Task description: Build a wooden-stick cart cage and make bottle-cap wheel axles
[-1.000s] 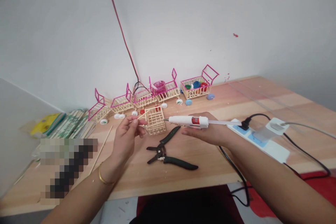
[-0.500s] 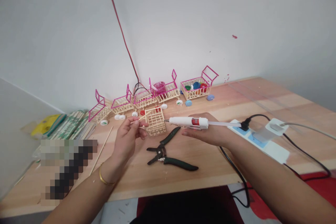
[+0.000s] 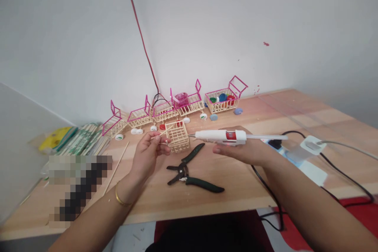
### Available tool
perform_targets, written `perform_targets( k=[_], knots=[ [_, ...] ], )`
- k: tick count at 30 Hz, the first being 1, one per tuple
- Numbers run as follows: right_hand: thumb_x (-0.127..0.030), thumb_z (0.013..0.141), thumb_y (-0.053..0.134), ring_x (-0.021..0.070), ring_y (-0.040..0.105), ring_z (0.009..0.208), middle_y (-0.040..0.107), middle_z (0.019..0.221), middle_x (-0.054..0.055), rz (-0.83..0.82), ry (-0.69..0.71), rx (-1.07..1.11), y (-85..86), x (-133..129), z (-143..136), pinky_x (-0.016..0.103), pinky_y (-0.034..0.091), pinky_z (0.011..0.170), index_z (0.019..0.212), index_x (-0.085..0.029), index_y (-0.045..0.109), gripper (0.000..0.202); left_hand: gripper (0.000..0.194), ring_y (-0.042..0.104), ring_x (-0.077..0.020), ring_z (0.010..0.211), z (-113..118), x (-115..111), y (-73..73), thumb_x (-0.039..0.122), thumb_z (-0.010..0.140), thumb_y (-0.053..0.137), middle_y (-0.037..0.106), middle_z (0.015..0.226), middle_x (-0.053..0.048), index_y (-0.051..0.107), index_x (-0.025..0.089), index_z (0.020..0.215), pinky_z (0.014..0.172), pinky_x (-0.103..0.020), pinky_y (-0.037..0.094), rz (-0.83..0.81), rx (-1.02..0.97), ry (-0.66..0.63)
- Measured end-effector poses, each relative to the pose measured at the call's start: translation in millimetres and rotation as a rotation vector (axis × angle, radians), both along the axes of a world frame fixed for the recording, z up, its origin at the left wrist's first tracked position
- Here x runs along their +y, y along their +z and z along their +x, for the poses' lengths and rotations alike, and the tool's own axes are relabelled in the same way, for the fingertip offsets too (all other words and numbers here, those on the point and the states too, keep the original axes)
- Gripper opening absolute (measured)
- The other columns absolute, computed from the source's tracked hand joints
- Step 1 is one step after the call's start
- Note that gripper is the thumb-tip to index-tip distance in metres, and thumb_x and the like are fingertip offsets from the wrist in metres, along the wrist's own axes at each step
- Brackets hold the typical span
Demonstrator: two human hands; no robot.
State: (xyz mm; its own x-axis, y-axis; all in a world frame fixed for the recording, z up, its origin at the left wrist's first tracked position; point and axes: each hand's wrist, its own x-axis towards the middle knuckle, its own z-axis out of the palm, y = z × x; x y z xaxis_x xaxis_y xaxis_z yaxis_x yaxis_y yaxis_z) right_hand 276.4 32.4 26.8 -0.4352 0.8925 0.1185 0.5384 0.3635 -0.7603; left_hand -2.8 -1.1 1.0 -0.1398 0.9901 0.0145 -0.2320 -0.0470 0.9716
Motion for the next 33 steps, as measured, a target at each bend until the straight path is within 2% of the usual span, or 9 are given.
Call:
perform_targets(
  k=[2, 7, 11, 20, 33],
  knots=[
    [-0.054, 0.074, 0.060, 0.0130, 0.047, 0.052, 0.051, 0.056, -0.001, -0.080, 0.085, -0.016, 2.9, -7.5, -11.1, 0.025, 0.037, 0.047, 0.061, -0.019, 0.052, 0.038, 0.027, 0.064, -0.0120, 0.054, 0.0, -0.1, -0.6, 0.036, 0.079, 0.062, 0.066, 0.079, -0.001, 0.046, 0.018, 0.091, 0.054, -0.026, 0.053, -0.003, -0.014, 0.000],
    [-0.049, 0.072, 0.064, 0.0108, 0.042, 0.048, 0.048, 0.052, -0.003, -0.058, 0.012, 0.013, 12.5, -24.7, -47.9, 0.024, 0.032, 0.043, 0.060, -0.020, 0.050, 0.034, 0.030, 0.066, -0.0129, 0.056, -1.8, 0.1, -3.9, 0.037, 0.079, 0.063, 0.067, 0.080, -0.002, 0.045, 0.019, 0.094, 0.054, -0.026, 0.054, -0.001, -0.036, -0.017],
    [-0.050, 0.071, 0.065, 0.0108, 0.043, 0.049, 0.049, 0.053, -0.003, -0.087, 0.004, 0.042, 8.7, -25.5, -62.8, 0.023, 0.032, 0.043, 0.061, -0.020, 0.050, 0.035, 0.030, 0.066, -0.0131, 0.057, -3.0, -0.1, -4.7, 0.037, 0.080, 0.062, 0.066, 0.080, -0.001, 0.045, 0.019, 0.096, 0.055, -0.027, 0.054, 0.002, -0.044, -0.020],
    [-0.055, 0.070, 0.064, 0.0127, 0.046, 0.052, 0.051, 0.055, -0.003, -0.086, -0.020, 0.020, -4.8, -20.8, -66.1, 0.024, 0.033, 0.045, 0.063, -0.020, 0.052, 0.038, 0.026, 0.065, -0.0119, 0.053, -2.7, -0.3, -4.1, 0.035, 0.081, 0.060, 0.064, 0.077, 0.001, 0.045, 0.018, 0.095, 0.054, -0.026, 0.054, 0.004, -0.044, -0.023],
    [-0.055, 0.072, 0.063, 0.0118, 0.046, 0.050, 0.051, 0.055, -0.002, -0.073, -0.008, 0.041, -6.7, -19.1, -66.9, 0.023, 0.034, 0.045, 0.065, -0.020, 0.052, 0.038, 0.027, 0.065, -0.0113, 0.055, -2.1, -0.4, -4.3, 0.037, 0.080, 0.061, 0.065, 0.079, 0.000, 0.046, 0.019, 0.093, 0.054, -0.025, 0.053, 0.012, -0.057, -0.030]
  ],
)
